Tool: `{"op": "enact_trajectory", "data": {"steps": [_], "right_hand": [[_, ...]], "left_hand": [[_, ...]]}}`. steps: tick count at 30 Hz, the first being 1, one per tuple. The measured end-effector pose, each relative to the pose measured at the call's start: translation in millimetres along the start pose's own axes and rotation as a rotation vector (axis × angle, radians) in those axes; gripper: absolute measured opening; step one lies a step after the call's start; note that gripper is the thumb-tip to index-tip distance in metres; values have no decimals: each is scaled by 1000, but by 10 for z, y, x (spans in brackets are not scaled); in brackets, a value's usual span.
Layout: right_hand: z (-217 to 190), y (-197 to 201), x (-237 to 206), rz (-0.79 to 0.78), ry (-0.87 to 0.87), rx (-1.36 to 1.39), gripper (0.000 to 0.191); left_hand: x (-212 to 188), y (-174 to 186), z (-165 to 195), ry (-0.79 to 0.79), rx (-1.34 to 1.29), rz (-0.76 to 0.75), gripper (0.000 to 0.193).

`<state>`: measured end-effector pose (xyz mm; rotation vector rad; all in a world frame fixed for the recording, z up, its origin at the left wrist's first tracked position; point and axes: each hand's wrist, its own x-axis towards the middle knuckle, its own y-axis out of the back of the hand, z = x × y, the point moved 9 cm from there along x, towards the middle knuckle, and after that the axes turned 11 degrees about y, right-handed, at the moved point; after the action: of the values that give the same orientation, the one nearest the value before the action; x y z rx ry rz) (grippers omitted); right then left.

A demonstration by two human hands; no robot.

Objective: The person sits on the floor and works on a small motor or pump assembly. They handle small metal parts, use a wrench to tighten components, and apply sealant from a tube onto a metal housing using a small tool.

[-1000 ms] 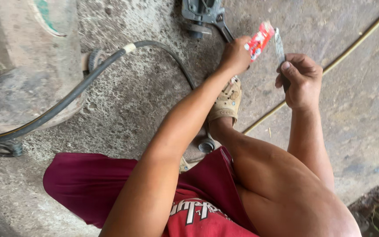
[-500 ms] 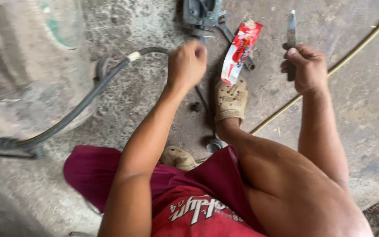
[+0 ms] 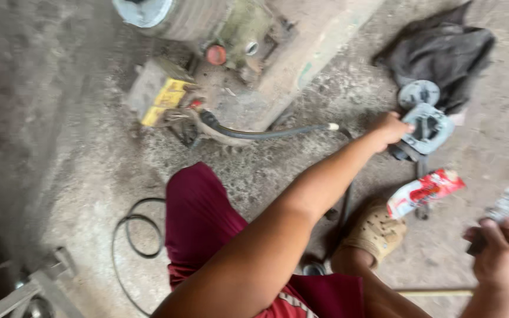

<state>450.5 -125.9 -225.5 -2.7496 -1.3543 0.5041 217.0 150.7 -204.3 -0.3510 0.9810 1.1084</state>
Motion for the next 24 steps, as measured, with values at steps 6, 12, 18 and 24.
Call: {"op": "enact_trajectory", "data": {"steps": [6,12,18,24], "right_hand": [[-213,17,-119,70,-36,-211,23],[-522,-9,-337,58,79,-135,20],[-735,-299,-492,-90,123,-196,22],[-1162,-803,-607,-258,339,-471,20]], "left_hand": [[349,-568,-118,-132,-159,-131,48],[90,-547,-268,-231,-264,-451,42],[-521,-197,-393,-254,-334,-680,34],[-828,115,-582,-330,-510,-711,40]]}}
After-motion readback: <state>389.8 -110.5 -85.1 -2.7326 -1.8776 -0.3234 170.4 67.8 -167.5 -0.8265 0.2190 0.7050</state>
